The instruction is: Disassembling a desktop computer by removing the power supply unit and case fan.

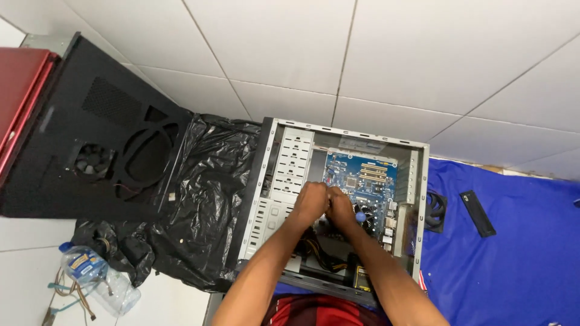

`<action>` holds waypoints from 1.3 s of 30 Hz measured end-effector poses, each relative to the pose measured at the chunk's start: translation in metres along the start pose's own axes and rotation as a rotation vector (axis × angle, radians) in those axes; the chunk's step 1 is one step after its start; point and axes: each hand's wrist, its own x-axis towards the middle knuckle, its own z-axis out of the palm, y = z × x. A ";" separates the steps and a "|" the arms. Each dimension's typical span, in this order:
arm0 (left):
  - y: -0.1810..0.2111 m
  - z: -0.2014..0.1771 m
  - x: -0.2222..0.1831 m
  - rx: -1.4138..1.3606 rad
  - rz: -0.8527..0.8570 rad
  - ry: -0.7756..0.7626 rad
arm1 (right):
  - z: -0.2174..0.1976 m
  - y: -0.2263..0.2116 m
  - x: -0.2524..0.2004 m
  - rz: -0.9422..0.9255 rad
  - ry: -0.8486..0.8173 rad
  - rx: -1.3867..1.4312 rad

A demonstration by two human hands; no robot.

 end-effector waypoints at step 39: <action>-0.030 0.046 0.020 -0.019 -0.405 -0.153 | -0.131 -0.004 -0.173 -0.132 0.391 0.270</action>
